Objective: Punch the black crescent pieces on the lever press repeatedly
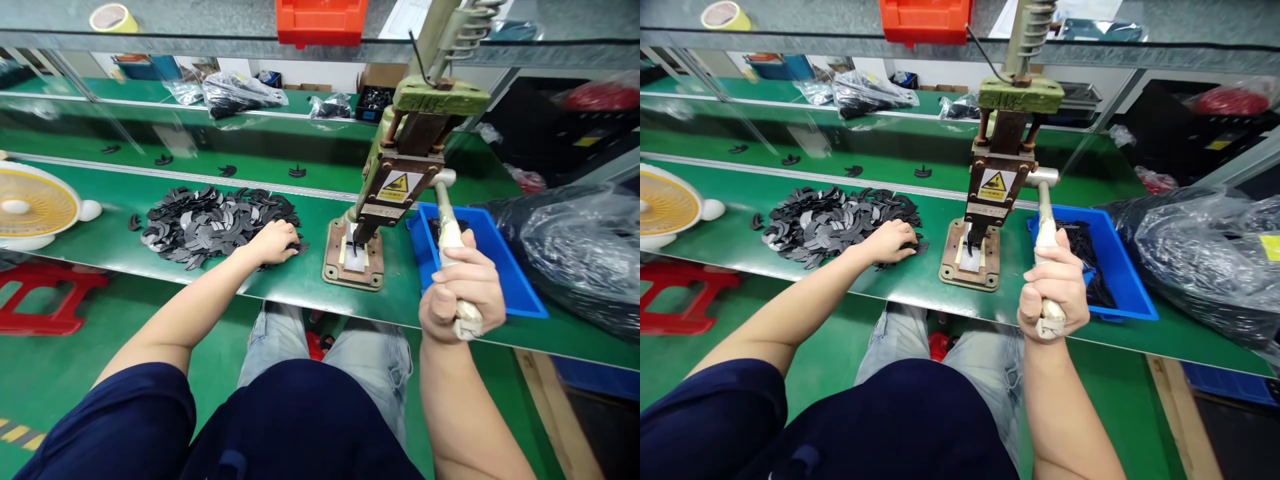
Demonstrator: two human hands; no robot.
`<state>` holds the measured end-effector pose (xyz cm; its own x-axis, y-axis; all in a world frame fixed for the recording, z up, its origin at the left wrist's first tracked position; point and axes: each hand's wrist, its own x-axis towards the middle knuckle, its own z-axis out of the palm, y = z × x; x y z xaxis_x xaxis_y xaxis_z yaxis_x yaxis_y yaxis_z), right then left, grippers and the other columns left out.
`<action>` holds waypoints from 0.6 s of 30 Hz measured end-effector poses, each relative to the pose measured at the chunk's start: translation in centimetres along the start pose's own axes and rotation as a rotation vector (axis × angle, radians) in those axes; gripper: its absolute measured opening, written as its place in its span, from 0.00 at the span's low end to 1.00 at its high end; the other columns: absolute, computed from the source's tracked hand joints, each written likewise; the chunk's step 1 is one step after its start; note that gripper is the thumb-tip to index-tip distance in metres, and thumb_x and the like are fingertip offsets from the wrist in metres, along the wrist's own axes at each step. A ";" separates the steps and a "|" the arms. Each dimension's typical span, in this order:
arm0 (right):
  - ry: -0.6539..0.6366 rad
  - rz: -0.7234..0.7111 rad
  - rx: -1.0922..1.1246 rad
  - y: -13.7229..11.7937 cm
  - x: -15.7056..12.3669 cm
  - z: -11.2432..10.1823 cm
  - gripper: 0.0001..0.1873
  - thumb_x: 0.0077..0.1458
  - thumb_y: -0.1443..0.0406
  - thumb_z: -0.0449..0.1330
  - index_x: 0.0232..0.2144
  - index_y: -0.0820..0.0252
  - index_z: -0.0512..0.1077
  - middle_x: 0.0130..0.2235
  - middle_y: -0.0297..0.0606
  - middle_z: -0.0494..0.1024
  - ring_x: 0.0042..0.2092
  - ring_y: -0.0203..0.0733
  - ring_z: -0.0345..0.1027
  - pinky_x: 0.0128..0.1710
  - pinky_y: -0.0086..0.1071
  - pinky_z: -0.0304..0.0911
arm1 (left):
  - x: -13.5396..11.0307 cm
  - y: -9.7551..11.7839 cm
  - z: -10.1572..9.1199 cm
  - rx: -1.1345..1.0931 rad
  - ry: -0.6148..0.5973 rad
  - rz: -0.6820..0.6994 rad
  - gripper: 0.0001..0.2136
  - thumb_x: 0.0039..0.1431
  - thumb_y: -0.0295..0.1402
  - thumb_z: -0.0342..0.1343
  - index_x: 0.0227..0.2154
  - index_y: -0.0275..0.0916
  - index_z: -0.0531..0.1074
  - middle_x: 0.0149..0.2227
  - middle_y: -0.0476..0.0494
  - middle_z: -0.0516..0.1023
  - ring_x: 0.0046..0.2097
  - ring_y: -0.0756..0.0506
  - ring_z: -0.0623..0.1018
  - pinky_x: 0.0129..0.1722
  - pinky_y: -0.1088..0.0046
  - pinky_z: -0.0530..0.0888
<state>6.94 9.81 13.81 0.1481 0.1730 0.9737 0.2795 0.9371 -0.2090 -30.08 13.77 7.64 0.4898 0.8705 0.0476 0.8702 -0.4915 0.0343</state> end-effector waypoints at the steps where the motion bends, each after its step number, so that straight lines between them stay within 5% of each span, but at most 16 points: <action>1: -0.003 -0.002 -0.001 0.0 0.0 0.0 0.15 0.56 0.59 0.64 0.24 0.58 0.65 0.28 0.29 0.74 0.43 0.45 0.78 0.60 0.70 0.69 | 0.2 0.1 0.0 -0.022 0.020 -0.002 0.15 0.67 0.42 0.59 0.49 0.40 0.82 0.52 0.37 0.79 0.53 0.35 0.75 0.54 0.56 0.71; 10: -0.029 0.010 0.001 0.0 0.0 -0.3 0.14 0.55 0.59 0.65 0.24 0.56 0.66 0.28 0.29 0.74 0.43 0.45 0.78 0.62 0.68 0.69 | 1.4 1.0 -1.2 -0.252 0.252 -0.088 0.16 0.73 0.42 0.52 0.47 0.41 0.83 0.50 0.38 0.79 0.53 0.40 0.78 0.57 0.62 0.73; 18: -0.014 0.016 0.006 0.1 -0.1 -0.2 0.12 0.56 0.58 0.64 0.26 0.55 0.68 0.28 0.29 0.74 0.44 0.46 0.78 0.62 0.68 0.69 | 0.5 4.5 -0.5 -0.807 0.391 -0.203 0.16 0.69 0.45 0.58 0.47 0.40 0.81 0.47 0.41 0.83 0.46 0.44 0.81 0.50 0.68 0.77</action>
<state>7.11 9.82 13.68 0.1393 0.1920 0.9715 0.2713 0.9361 -0.2239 -25.95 12.04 8.27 0.1508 0.9439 0.2938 0.5648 -0.3262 0.7581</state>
